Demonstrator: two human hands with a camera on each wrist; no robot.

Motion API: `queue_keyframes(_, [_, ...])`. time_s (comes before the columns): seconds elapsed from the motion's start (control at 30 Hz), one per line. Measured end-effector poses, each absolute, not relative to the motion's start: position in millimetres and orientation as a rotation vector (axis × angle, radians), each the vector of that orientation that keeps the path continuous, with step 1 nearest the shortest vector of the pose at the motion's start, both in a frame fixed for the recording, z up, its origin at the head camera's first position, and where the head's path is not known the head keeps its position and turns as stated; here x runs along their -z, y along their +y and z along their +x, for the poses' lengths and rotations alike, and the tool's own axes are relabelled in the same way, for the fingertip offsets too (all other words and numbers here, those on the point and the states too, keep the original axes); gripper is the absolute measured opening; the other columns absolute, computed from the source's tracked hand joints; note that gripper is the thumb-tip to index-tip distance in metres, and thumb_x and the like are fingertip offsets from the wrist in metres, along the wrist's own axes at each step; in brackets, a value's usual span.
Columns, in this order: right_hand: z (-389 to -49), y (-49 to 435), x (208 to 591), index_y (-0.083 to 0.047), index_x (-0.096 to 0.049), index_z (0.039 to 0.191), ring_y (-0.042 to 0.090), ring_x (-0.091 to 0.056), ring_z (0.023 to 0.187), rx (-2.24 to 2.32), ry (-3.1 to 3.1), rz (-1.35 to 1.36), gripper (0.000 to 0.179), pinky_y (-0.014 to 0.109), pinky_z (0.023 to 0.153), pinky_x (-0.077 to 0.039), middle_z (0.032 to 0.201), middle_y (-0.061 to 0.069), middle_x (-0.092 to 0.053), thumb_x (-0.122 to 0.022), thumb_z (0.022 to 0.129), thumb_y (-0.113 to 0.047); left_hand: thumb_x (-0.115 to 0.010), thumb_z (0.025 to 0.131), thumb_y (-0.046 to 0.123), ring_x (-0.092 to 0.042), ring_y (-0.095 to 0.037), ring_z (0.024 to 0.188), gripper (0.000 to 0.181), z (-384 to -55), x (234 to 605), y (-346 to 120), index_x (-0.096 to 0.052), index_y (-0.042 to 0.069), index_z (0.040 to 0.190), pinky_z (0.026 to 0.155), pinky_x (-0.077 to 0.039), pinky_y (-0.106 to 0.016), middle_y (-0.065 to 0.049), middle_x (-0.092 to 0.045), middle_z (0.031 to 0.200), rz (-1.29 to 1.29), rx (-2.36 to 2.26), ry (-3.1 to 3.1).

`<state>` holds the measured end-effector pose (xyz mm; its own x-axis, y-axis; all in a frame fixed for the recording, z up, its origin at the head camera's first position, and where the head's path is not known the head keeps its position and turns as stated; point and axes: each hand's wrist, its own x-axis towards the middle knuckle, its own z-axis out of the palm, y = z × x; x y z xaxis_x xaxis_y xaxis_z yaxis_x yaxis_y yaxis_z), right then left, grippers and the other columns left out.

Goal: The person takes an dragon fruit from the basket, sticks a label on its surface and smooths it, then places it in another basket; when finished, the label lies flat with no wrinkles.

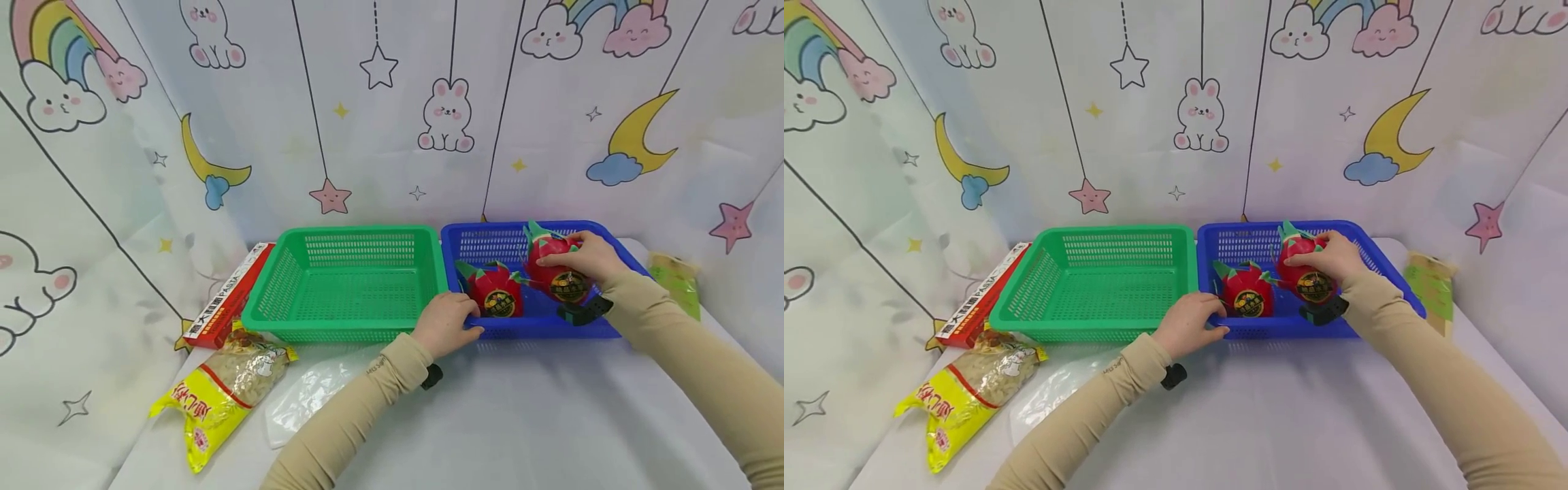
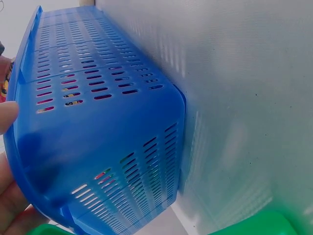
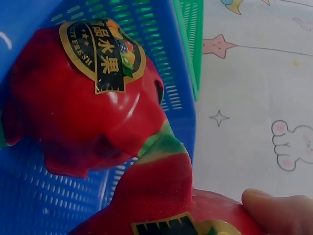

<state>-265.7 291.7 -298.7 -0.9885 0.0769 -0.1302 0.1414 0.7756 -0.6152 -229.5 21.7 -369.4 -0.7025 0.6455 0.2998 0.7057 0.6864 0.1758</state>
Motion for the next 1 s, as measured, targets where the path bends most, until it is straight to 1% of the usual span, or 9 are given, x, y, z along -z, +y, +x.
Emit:
queue_keyframes(0.23, [-271.0,295.6,307.1,0.011,-0.02,0.136,0.048,-0.05,0.103,1.02,2.817,0.223,0.096,0.044,0.075,-0.054,0.127,0.035,-0.036,-0.063,0.079,-0.054,-0.066,0.083,0.036,-0.06,-0.008,0.086,0.02,-227.3,371.3,23.7,-0.067,0.017,0.092,0.088,-0.045,-0.023,0.007,-0.066,0.088,-1.08,0.392,-2.685])
queue_keyframes(0.53, [-275.3,301.7,304.8,0.012,-0.013,0.139,0.049,-0.042,0.109,1.052,2.743,0.227,0.098,0.049,0.084,-0.05,0.133,0.037,-0.028,-0.061,0.082,-0.052,-0.066,0.083,0.035,-0.06,-0.008,0.088,0.02,-227.5,369.5,23.5,-0.067,0.017,0.093,0.089,-0.045,-0.023,0.007,-0.066,0.09,-1.058,0.394,-2.695])
queue_keyframes(0.73, [-276.8,306.1,310.6,0.014,-0.015,0.137,0.05,-0.041,0.108,0.993,2.76,0.247,0.099,0.051,0.083,-0.05,0.13,0.038,-0.028,-0.062,0.081,-0.052,-0.067,0.083,0.034,-0.06,-0.008,0.088,0.02,-227.2,369.3,23.1,-0.066,0.017,0.093,0.089,-0.045,-0.023,0.007,-0.066,0.09,-1.048,0.397,-2.696])
queue_keyframes(1.0, [-281.1,312.0,321.2,0.016,-0.016,0.136,0.049,-0.043,0.108,0.981,2.725,0.222,0.099,0.048,0.082,-0.051,0.13,0.037,-0.029,-0.063,0.08,-0.051,-0.066,0.084,0.034,-0.06,-0.008,0.089,0.021,-226.3,369.5,25.0,-0.066,0.016,0.094,0.093,-0.043,-0.023,0.006,-0.066,0.092,-1.05,0.398,-2.711])
